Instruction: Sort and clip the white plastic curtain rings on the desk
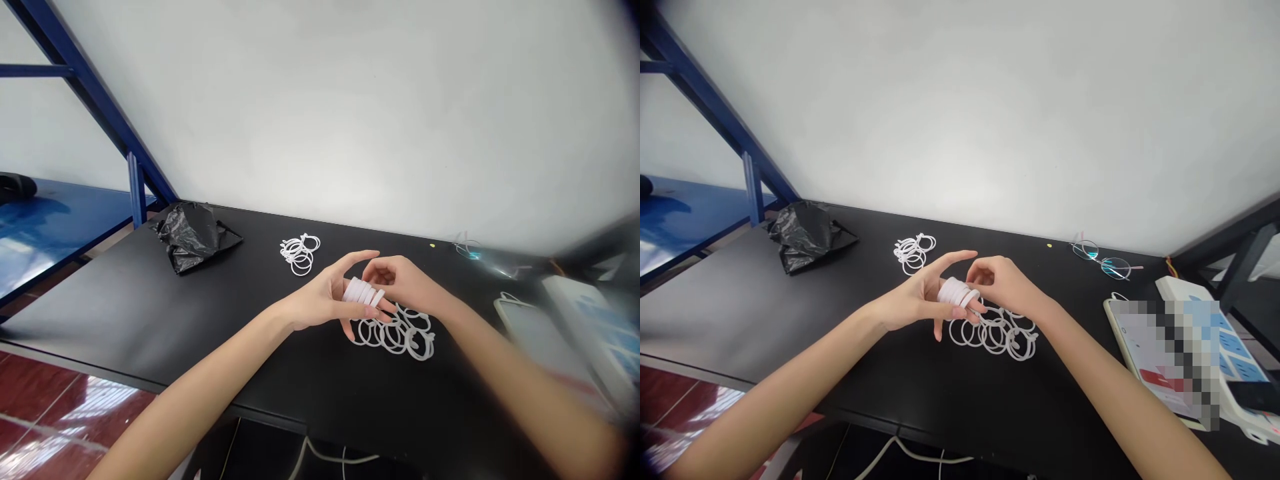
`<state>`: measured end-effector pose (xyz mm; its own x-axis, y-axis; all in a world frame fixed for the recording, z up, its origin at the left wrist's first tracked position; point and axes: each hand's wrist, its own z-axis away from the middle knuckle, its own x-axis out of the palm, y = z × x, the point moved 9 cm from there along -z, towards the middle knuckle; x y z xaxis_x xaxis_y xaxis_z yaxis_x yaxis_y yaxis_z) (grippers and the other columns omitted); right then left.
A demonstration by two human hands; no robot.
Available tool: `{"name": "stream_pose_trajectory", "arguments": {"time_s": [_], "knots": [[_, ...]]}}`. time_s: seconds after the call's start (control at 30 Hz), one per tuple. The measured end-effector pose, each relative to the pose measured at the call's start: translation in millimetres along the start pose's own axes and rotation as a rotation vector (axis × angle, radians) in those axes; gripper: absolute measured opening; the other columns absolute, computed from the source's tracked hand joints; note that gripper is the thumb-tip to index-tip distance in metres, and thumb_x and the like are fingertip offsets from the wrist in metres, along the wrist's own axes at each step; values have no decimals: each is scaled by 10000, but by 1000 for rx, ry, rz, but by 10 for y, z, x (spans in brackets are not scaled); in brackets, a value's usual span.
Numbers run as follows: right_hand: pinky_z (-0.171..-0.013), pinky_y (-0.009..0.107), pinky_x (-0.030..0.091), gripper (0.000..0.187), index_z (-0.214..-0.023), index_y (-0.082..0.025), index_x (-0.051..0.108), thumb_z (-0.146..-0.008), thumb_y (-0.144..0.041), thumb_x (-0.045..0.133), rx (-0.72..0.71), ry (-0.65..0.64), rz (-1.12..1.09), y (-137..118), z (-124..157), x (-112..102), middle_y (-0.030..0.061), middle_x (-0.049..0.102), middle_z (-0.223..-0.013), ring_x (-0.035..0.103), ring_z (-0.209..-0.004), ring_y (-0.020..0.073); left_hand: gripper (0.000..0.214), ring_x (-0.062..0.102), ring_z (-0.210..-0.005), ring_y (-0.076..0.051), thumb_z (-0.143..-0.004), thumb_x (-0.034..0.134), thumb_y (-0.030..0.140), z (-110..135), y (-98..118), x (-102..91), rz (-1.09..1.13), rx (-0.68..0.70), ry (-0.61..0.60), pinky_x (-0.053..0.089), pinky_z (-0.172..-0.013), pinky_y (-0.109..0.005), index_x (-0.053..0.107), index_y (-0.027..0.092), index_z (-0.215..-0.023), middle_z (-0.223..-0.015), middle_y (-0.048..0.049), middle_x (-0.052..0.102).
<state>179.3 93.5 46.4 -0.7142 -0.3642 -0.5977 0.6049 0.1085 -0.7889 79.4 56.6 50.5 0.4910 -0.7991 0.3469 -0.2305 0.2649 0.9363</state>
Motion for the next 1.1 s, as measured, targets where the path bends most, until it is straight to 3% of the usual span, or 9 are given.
{"name": "stream_pose_trajectory", "arguments": {"time_s": [0.1,0.3,0.37,0.5,0.6,0.7,0.8,0.97,1.1], "knots": [[-577,279,476,63,-785,-172,654,-762,-230,645,-23,-2,-19,-12,2,-27,14,669,-713,608,-624,154,640,669,-1091,-294,-814,710,159,-2,28,-21,27,40,0,567,-550,-203,444,247,-1389,-1147,-145,695],[-547,255,505,284,-905,-186,637,-861,-467,624,-41,343,-97,-152,105,-430,33,680,-745,622,-594,144,375,561,-1257,-282,-876,648,315,-24,63,-52,256,56,-7,537,-908,-345,625,187,-1228,-1336,-150,603],[-523,251,513,402,-966,-191,627,-885,-577,552,48,274,-162,-124,117,-406,42,693,-720,641,-569,153,414,544,-1274,-283,-906,577,429,-32,80,-55,308,58,6,468,-1017,-395,647,157,-1209,-1329,-159,607],[-547,300,553,702,-1166,-194,575,-879,-766,285,319,-166,-397,-2,187,-5,94,739,-711,710,-588,218,474,538,-1273,-290,-922,499,532,-27,149,-98,220,139,94,420,-1067,-428,693,164,-1151,-1261,-132,657],[-714,355,578,770,-1152,-183,622,-869,-789,239,294,-391,-567,-90,219,255,130,760,-890,745,-780,249,450,580,-1219,-300,-921,523,518,0,207,-75,82,233,102,423,-1062,-443,708,169,-1135,-1199,-124,690],[-921,388,525,659,-1031,-170,692,-915,-707,330,169,-398,-699,-187,148,343,122,739,-1035,705,-992,247,426,610,-1173,-298,-930,529,495,17,187,-35,-30,243,86,442,-1038,-437,710,168,-1135,-1166,-128,703],[-929,382,519,503,-1028,-185,692,-943,-601,422,106,-275,-754,-165,57,289,95,722,-1059,672,-1040,237,413,602,-1185,-296,-916,556,491,11,170,-47,-63,226,110,442,-1037,-424,708,165,-1120,-1169,-131,699],[-763,344,516,444,-1128,-190,616,-919,-554,472,67,-3,-357,82,-46,18,80,690,-991,652,-883,213,465,596,-1184,-309,-913,513,527,-32,136,-161,234,147,178,515,-947,-446,658,155,-1152,-1219,-151,664],[-600,282,401,242,-914,-184,629,-833,-411,613,7,72,204,173,-67,-15,7,613,-760,544,-650,153,388,607,-1164,-288,-954,469,428,-43,21,-279,369,41,245,576,-747,-334,598,164,-1207,-1261,-164,636]]}}
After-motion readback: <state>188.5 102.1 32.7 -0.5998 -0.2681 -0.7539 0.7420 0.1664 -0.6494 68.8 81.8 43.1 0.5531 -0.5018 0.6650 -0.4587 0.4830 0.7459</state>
